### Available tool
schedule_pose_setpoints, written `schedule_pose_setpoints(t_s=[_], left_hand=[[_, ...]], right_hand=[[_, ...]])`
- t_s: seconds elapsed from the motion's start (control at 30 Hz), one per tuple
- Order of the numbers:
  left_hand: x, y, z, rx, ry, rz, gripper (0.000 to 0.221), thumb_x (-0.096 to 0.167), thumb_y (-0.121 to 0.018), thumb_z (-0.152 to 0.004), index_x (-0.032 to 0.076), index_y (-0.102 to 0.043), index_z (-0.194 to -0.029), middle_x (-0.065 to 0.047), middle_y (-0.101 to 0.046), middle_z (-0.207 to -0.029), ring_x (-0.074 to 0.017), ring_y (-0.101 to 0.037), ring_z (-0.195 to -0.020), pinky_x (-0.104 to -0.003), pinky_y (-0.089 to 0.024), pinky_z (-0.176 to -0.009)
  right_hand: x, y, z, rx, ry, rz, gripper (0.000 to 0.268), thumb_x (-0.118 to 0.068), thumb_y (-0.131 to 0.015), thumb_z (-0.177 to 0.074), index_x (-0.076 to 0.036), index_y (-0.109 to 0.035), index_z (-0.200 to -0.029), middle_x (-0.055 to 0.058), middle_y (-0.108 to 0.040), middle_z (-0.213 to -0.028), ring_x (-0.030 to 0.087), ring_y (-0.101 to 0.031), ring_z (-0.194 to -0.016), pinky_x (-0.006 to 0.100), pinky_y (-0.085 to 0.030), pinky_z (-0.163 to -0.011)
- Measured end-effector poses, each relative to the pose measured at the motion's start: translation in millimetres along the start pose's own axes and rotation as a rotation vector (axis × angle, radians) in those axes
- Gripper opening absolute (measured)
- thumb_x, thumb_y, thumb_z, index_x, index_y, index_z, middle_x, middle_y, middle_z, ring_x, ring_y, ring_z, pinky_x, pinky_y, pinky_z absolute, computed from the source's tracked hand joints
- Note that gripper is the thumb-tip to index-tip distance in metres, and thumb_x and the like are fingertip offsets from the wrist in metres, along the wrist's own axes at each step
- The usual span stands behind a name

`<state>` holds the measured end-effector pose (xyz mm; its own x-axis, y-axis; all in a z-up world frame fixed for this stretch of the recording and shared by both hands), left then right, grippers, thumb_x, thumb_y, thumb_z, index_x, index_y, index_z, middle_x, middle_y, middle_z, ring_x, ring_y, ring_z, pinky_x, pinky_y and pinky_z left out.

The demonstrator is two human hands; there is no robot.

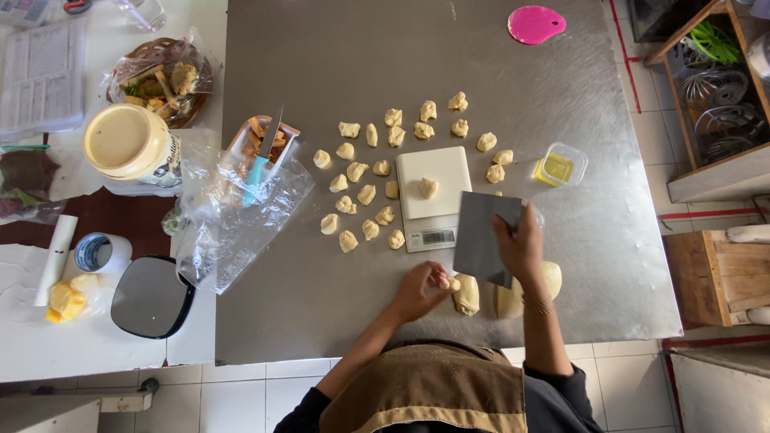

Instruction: The person cuts small pieces of dough with a metal scraper, weighs each piece on a digital scale, and rolls them into small balls on a metal table.

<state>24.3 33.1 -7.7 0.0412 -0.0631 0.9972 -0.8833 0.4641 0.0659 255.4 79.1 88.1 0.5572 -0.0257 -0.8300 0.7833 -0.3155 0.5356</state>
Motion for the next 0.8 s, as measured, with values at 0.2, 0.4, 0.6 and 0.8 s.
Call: schedule_pose_setpoints(t_s=[0.2,0.4,0.6,0.8], left_hand=[[-1.9,-23.9,6.0,0.014,-0.266,-0.601,0.029,0.024,-0.078,-0.092,0.003,-0.063,-0.106,-0.011,-0.061,-0.106,-0.0215,-0.062,-0.094,-0.034,-0.055,-0.082],[-11.0,-30.5,10.4,-0.044,-0.260,-0.499,0.021,0.023,-0.072,-0.096,0.004,-0.072,-0.104,-0.010,-0.065,-0.106,-0.0231,-0.069,-0.094,-0.034,-0.060,-0.084],[-14.6,-28.1,14.5,-0.073,-0.315,-0.384,0.021,0.017,-0.066,-0.100,0.003,-0.064,-0.116,-0.013,-0.071,-0.112,-0.0239,-0.072,-0.095,-0.035,-0.060,-0.087],[4.7,-29.5,10.8,0.145,-0.489,-0.848,0.013,0.011,-0.065,-0.086,0.010,-0.068,-0.098,-0.011,-0.069,-0.103,-0.0304,-0.070,-0.093,-0.040,-0.055,-0.083]], right_hand=[[32.6,40.8,45.0,0.139,-0.151,0.024,0.024,-0.011,-0.071,-0.096,0.000,-0.052,-0.107,0.011,-0.067,-0.083,0.016,-0.062,-0.069,0.033,-0.049,-0.062],[40.7,51.8,68.1,0.189,-0.211,-0.044,0.022,-0.011,-0.069,-0.099,-0.001,-0.054,-0.110,0.007,-0.066,-0.083,0.011,-0.057,-0.071,0.031,-0.048,-0.062],[42.4,54.0,70.3,0.224,-0.164,-0.069,0.024,-0.012,-0.070,-0.099,0.000,-0.054,-0.113,0.008,-0.066,-0.088,0.010,-0.058,-0.075,0.029,-0.049,-0.066],[42.9,50.1,70.4,0.215,-0.194,-0.065,0.025,-0.012,-0.070,-0.099,-0.001,-0.053,-0.113,0.009,-0.068,-0.088,0.011,-0.060,-0.075,0.029,-0.050,-0.066]])
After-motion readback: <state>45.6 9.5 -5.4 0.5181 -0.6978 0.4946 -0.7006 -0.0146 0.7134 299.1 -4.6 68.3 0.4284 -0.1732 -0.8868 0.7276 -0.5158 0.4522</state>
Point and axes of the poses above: each hand's wrist, its own z-axis away from the middle knuckle, its own y-axis out of the back of the hand, x = y × z, the point moved 1 cm from there along -z, towards the middle knuckle
